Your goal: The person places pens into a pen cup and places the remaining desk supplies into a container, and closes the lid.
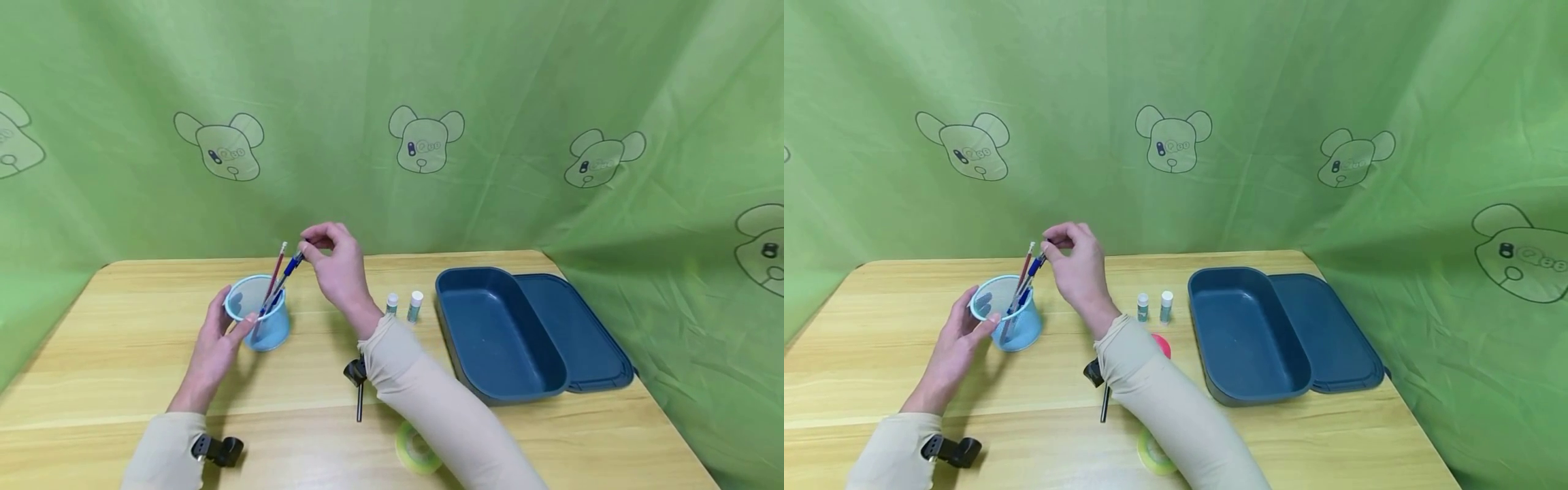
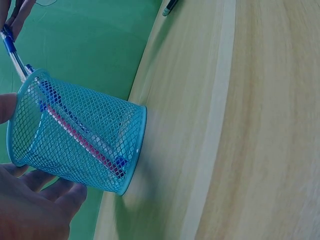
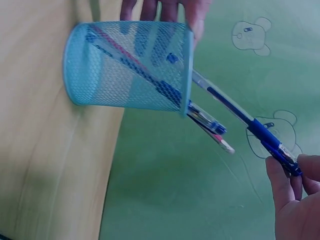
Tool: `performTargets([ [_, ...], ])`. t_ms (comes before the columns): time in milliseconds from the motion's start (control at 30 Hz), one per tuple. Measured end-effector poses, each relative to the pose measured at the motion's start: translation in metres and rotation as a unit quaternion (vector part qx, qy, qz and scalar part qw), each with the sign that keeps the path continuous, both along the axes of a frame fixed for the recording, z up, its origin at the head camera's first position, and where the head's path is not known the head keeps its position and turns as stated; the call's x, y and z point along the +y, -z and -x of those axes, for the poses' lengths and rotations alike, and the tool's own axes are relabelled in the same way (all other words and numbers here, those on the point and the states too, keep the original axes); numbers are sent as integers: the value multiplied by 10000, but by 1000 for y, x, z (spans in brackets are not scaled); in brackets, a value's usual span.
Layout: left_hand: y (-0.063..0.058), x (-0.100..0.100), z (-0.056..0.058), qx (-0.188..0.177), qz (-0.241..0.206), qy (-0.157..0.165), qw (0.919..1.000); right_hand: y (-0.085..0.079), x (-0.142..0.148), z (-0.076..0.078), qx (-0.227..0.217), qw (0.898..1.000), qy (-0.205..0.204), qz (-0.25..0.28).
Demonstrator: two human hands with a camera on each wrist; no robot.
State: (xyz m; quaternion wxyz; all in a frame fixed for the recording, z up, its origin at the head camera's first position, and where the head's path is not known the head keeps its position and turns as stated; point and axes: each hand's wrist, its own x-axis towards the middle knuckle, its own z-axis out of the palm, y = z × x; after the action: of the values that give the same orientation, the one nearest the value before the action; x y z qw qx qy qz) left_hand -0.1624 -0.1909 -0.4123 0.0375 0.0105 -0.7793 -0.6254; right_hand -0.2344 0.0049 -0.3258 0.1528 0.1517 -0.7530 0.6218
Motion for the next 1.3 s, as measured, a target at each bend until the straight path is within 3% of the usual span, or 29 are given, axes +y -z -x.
performTargets([
  [467, 4, -2, -1, -30, -139, 35, 9999, 18, -10, -4, -183, 9993, -264, -194],
  [1300, 4, -1, 1, 28, -133, 33, 9999, 29, -7, -3, -570, 9930, -793, -659],
])
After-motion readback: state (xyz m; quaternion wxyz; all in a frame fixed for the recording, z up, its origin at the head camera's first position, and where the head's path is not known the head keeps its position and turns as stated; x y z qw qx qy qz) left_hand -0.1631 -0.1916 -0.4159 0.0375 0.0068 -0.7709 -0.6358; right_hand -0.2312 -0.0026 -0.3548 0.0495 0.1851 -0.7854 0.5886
